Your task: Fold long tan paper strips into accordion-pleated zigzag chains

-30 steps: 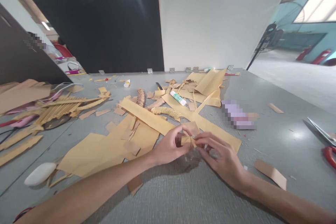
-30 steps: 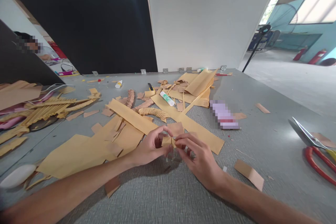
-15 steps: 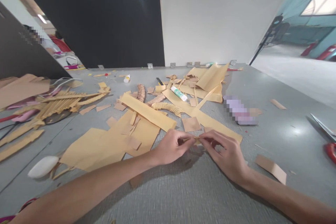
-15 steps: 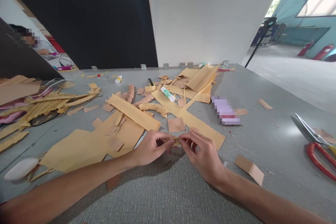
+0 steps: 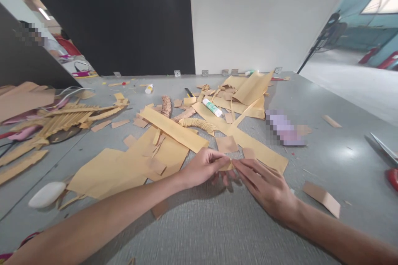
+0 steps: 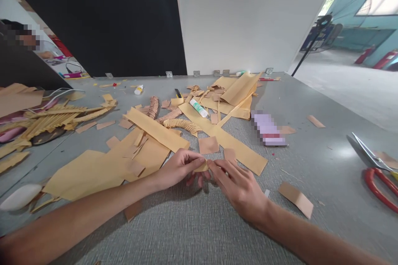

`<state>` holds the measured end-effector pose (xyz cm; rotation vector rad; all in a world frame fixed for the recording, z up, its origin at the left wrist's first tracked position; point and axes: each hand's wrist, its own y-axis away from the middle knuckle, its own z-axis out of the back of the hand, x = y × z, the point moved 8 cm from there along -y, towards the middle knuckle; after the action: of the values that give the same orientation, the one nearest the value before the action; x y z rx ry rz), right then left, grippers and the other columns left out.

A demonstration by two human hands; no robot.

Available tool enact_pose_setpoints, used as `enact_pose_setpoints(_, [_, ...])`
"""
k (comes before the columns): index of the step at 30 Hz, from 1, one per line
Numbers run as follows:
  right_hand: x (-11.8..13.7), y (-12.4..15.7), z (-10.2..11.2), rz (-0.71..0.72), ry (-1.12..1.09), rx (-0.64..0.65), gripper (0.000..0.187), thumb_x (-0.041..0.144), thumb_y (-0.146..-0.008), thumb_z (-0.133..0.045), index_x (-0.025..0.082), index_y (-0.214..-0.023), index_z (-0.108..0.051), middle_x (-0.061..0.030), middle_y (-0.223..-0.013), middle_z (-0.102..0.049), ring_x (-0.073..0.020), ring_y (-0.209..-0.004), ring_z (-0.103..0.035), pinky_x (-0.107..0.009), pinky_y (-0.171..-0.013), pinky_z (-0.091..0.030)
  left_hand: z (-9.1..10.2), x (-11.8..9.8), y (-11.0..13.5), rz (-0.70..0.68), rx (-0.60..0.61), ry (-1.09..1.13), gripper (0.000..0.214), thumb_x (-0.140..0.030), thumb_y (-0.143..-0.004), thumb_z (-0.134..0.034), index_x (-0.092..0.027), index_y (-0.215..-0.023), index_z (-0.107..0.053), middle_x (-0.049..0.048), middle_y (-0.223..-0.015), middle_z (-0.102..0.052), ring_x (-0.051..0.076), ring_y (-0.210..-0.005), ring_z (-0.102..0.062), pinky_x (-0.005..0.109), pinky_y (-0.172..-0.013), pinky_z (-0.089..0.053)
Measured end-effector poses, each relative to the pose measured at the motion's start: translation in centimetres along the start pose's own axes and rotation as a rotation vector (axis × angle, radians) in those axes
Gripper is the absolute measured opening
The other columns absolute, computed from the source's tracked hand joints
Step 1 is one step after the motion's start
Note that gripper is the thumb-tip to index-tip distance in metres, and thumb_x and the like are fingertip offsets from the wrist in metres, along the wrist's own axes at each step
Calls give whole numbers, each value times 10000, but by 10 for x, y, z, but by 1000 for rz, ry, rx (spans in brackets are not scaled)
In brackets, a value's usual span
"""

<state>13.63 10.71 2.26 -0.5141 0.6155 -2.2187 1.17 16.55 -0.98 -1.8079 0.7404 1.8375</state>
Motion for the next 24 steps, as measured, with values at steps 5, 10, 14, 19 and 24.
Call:
enact_pose_setpoints(5, [5,3,-1,107,91,43,437,57,-994,-481,117,-1426,-506,-162,-1141,-708,-254,-976,-707,-372,-751,-603,-1,-3,-2,-28,50,59,482,-542,-954,-572,-94,-895,-739,104,-763,-729,135,-580,-652,198,-456,-471])
enact_pose_setpoints(10, [16,-4,4,187,187,3,373,39,-996,-441,63,-1352,-551,-168,-1060,-719,-242,-877,-719,-354,-665,-610,-3,-3,-2,-33,67,55,482,-516,-981,-537,-85,-884,-731,109,-769,-724,139,-609,-660,197,-468,-489])
enact_pose_setpoints(14, [24,-9,5,235,258,28,318,38,-1010,-390,-4,-1253,-590,-192,-993,-717,-259,-819,-723,-367,-605,-610,-5,-4,-1,-48,99,68,467,-504,-983,-539,-86,-906,-730,118,-818,-731,152,-648,-687,204,-488,-497])
enact_pose_setpoints(19, [19,-9,0,207,184,68,295,59,-1026,-401,19,-1249,-588,-193,-1046,-714,-262,-859,-720,-353,-604,-594,-1,1,-1,-26,49,34,451,-508,-962,-574,-90,-919,-741,113,-800,-726,148,-617,-674,205,-487,-496])
enact_pose_setpoints(24, [-3,-7,-4,-20,-92,-15,238,122,-1016,-538,160,-1245,-591,-78,-1034,-727,-173,-870,-708,-284,-696,-574,2,-1,0,-29,1,15,444,-509,-953,-586,-99,-868,-733,89,-748,-709,144,-584,-654,207,-468,-487])
